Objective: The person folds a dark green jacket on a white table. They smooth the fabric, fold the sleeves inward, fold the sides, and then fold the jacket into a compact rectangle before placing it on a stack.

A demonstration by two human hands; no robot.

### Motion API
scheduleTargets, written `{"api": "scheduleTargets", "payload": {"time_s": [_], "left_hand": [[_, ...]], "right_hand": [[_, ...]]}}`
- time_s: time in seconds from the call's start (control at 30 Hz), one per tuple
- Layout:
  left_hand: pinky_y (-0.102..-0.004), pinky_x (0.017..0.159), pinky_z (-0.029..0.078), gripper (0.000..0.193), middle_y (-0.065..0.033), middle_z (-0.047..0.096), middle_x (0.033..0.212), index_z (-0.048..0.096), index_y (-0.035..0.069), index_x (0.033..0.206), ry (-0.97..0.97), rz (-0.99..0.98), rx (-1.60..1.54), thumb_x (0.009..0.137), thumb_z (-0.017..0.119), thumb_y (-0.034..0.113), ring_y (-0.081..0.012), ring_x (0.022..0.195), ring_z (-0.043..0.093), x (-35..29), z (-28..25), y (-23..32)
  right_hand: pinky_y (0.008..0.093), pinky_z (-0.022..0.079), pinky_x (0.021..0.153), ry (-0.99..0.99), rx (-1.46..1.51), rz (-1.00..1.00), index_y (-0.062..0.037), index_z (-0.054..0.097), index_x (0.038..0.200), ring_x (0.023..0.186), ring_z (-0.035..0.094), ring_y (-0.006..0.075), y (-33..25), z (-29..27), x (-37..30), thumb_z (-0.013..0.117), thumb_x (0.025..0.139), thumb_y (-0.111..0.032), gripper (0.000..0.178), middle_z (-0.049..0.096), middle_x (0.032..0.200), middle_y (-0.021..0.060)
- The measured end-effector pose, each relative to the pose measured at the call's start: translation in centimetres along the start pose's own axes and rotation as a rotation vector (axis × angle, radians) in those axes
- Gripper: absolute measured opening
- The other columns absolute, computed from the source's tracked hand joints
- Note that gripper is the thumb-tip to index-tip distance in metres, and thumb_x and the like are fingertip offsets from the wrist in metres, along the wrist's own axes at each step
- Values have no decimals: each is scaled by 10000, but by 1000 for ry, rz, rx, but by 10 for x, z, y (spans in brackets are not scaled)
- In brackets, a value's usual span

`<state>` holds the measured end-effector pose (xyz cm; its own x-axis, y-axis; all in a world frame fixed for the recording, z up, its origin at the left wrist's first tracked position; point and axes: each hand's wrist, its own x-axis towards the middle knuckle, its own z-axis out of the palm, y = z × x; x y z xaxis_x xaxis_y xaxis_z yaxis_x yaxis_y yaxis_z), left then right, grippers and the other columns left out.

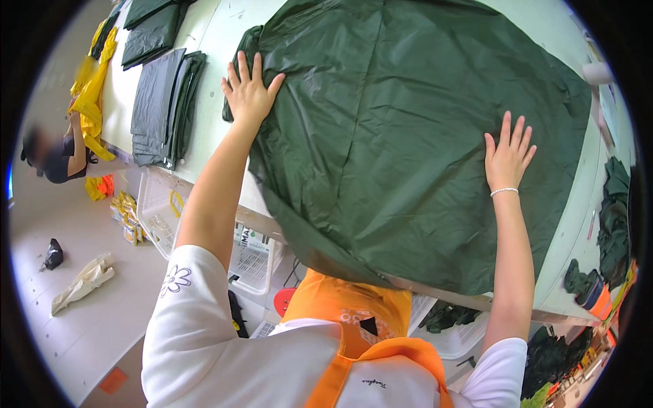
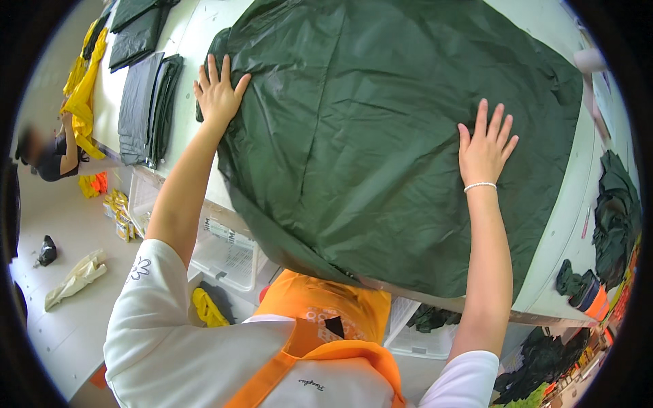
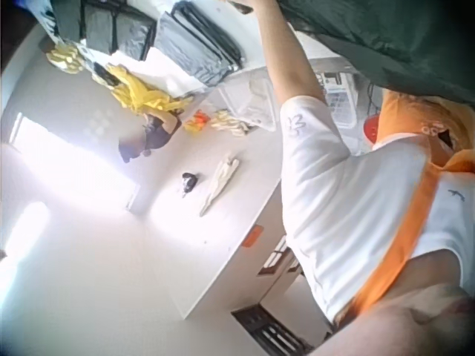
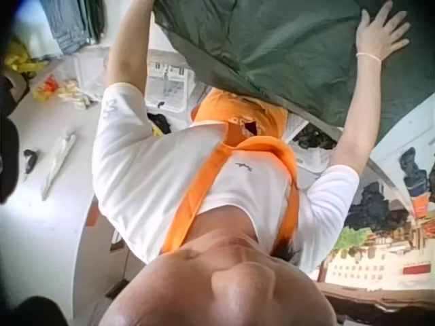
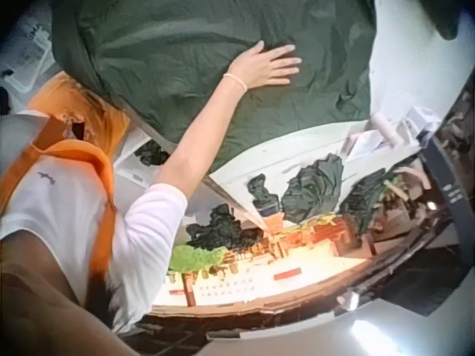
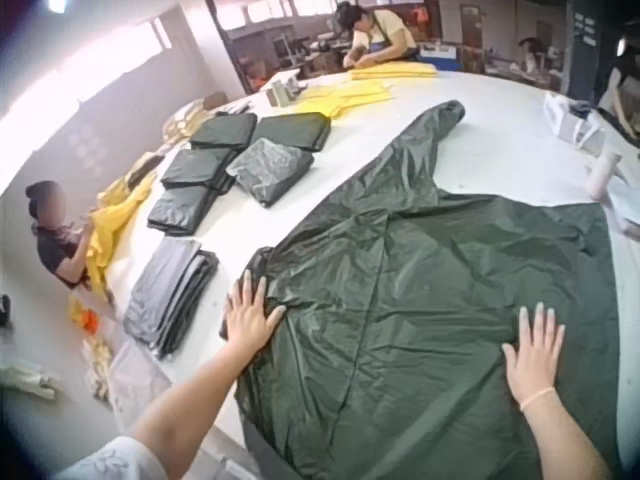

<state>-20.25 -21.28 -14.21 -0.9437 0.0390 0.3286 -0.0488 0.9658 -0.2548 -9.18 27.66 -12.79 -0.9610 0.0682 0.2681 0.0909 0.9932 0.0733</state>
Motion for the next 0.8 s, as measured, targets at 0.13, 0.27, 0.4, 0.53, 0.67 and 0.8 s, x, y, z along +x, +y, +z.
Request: {"api": "scheduleTargets", "payload": {"time_s": [0.13, 0.27, 0.4, 0.53, 0.67, 0.8], "left_hand": [[-541, 1082, 192, 818, -169, 252, 1490, 305, 88, 1422, 5, 219, -445, 790, 618, 501, -356, 1359, 256, -32, -65, 33], [-433, 885, 402, 710, -136, 569, 1127, 510, 44, 1222, -485, 717, -819, 690, 713, 467, -299, 1050, 539, -161, -175, 65], [-365, 666, 393, 420, -57, 521, 675, 563, 74, 662, -718, 776, -703, 729, 666, 477, -240, 681, 530, -264, -180, 24], [-373, 643, 444, 316, -99, 640, 738, 642, 25, 654, -702, 83, -963, 763, 688, 318, -258, 694, 605, -302, -174, -50], [-324, 660, 446, 307, -93, 621, 806, 620, -37, 788, -501, -836, -1051, 804, 698, 259, -180, 714, 558, -328, -161, -45], [-305, 716, 454, 480, -116, 576, 870, 545, -35, 937, -367, -927, -952, 730, 780, 329, -189, 796, 552, -362, -164, -6]], "right_hand": [[580, 173, 1081, -211, 249, -165, -175, 324, 1434, 1369, 210, 397, -87, -60, -67, 548, 861, -440, 669, 247, 1496, 157], [575, 150, 1088, -352, 300, -136, -201, 347, 1427, 1387, 174, 377, -108, -54, -137, 559, 859, -426, 647, 211, 1518, 123], [576, 154, 1088, -291, 291, -118, -224, 341, 1430, 1395, 171, 351, -108, -50, -143, 552, 872, -417, 627, 200, 1528, 80], [579, 170, 1083, -239, 288, -117, -235, 336, 1431, 1394, 182, 340, -110, -50, -146, 557, 872, -412, 627, 207, 1527, 67], [579, 178, 1081, -219, 285, -126, -238, 338, 1429, 1393, 187, 337, -121, -53, -154, 546, 877, -423, 619, 218, 1523, 66], [588, 163, 1080, -191, 245, -81, -254, 324, 1435, 1398, 177, 329, -122, -45, -157, 515, 887, -454, 613, 209, 1526, 60]]}}
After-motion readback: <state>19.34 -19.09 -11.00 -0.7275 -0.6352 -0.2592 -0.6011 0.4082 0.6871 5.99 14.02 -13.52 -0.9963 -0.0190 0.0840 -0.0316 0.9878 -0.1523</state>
